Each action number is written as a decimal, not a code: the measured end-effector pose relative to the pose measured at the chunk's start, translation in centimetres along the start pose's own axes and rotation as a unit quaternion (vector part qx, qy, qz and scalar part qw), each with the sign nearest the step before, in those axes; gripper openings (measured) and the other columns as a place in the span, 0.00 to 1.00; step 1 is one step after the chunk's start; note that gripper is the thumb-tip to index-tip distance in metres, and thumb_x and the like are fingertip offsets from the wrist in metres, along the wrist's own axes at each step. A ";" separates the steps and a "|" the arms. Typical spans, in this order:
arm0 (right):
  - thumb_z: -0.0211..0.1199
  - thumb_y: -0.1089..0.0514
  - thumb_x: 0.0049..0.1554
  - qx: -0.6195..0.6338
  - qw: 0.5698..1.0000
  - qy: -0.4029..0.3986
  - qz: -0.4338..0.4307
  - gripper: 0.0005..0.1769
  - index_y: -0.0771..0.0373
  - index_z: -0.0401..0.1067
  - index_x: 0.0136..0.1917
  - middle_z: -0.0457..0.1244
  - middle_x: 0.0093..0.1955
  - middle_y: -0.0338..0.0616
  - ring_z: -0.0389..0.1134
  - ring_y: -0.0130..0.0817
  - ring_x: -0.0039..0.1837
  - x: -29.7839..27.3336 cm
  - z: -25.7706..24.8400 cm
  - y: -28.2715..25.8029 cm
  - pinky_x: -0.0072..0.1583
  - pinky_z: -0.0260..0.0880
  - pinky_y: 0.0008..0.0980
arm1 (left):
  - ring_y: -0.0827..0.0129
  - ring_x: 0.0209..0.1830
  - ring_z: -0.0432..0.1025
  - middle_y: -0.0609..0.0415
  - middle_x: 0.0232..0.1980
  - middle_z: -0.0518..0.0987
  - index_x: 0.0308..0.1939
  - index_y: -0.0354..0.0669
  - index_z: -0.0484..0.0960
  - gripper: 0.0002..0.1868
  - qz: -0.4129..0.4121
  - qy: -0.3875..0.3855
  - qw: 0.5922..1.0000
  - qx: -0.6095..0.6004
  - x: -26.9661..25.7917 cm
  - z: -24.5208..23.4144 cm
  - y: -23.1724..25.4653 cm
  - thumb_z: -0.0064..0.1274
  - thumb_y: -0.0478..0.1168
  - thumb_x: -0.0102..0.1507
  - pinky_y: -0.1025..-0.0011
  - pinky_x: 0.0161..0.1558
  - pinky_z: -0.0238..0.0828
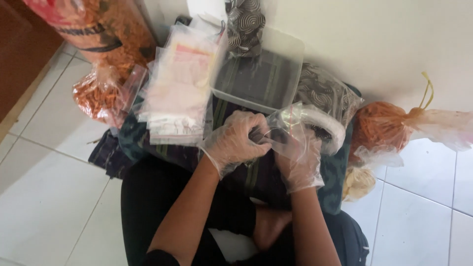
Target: Packing and sealing small food items into zip-lock plastic bags by hand.
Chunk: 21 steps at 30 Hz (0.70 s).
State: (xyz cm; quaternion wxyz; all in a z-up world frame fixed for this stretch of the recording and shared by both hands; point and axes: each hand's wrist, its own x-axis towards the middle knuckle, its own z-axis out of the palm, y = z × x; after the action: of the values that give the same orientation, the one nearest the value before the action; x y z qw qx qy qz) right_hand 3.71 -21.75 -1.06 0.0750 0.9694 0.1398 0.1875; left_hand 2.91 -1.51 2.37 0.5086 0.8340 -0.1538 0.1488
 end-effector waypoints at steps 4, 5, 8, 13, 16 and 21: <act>0.57 0.22 0.48 0.021 0.999 0.049 0.005 0.31 0.43 0.72 0.52 0.66 0.48 0.32 0.66 0.41 0.46 0.0 6.3 0.9 0.48 0.66 0.46 | 0.56 0.30 0.77 0.54 0.25 0.77 0.32 0.54 0.78 0.14 0.016 -0.006 1.000 -0.009 0.6 -0.3 -0.2 0.68 0.46 0.49 0.63 0.33 0.74; 0.59 0.29 0.53 0.040 0.998 0.056 -0.004 0.27 0.49 0.73 0.55 0.66 0.50 0.38 0.66 0.40 0.46 0.3 3.9 0.5 0.49 0.67 0.43 | 0.57 0.31 0.77 0.55 0.27 0.78 0.33 0.54 0.78 0.13 0.017 -0.014 0.999 -0.033 0.7 -0.4 0.0 0.67 0.45 0.49 0.63 0.34 0.74; 0.58 0.32 0.54 0.017 0.995 0.095 -0.024 0.28 0.51 0.73 0.59 0.65 0.51 0.39 0.63 0.39 0.44 0.0 4.8 0.7 0.47 0.66 0.42 | 0.59 0.33 0.78 0.56 0.29 0.79 0.34 0.54 0.79 0.14 0.021 -0.023 0.998 -0.050 0.5 0.0 -0.5 0.68 0.44 0.49 0.64 0.36 0.75; 0.64 0.30 0.45 0.028 0.998 0.062 0.011 0.30 0.44 0.74 0.56 0.64 0.51 0.35 0.66 0.42 0.43 1.8 1.9 0.0 0.42 0.68 0.44 | 0.62 0.36 0.78 0.62 0.30 0.80 0.34 0.58 0.77 0.16 0.024 -0.062 0.996 -0.057 0.9 -1.1 0.3 0.68 0.50 0.49 0.64 0.42 0.75; 0.76 0.35 0.35 0.101 0.992 -0.039 0.067 0.30 0.40 0.76 0.51 0.66 0.51 0.35 0.75 0.46 0.46 3.1 0.1 -0.5 0.39 0.75 0.44 | 0.60 0.32 0.77 0.61 0.26 0.78 0.30 0.55 0.73 0.18 0.053 -0.052 0.997 -0.018 1.0 -1.3 0.9 0.69 0.50 0.50 0.63 0.40 0.74; 0.72 0.36 0.40 0.157 0.982 -0.037 0.103 0.28 0.41 0.76 0.54 0.66 0.57 0.39 0.74 0.45 0.53 3.7 -0.1 -1.2 0.44 0.78 0.42 | 0.63 0.30 0.76 0.65 0.23 0.74 0.30 0.57 0.71 0.21 0.052 -0.027 0.997 -0.048 0.6 -0.6 -0.3 0.70 0.53 0.48 0.67 0.39 0.74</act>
State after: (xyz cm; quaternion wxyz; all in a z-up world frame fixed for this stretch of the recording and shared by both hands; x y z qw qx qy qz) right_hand 6.68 -19.50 0.10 -0.0926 0.9846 0.0639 0.1340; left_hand 3.48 -0.92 2.66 0.5356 0.8030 -0.2177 0.1446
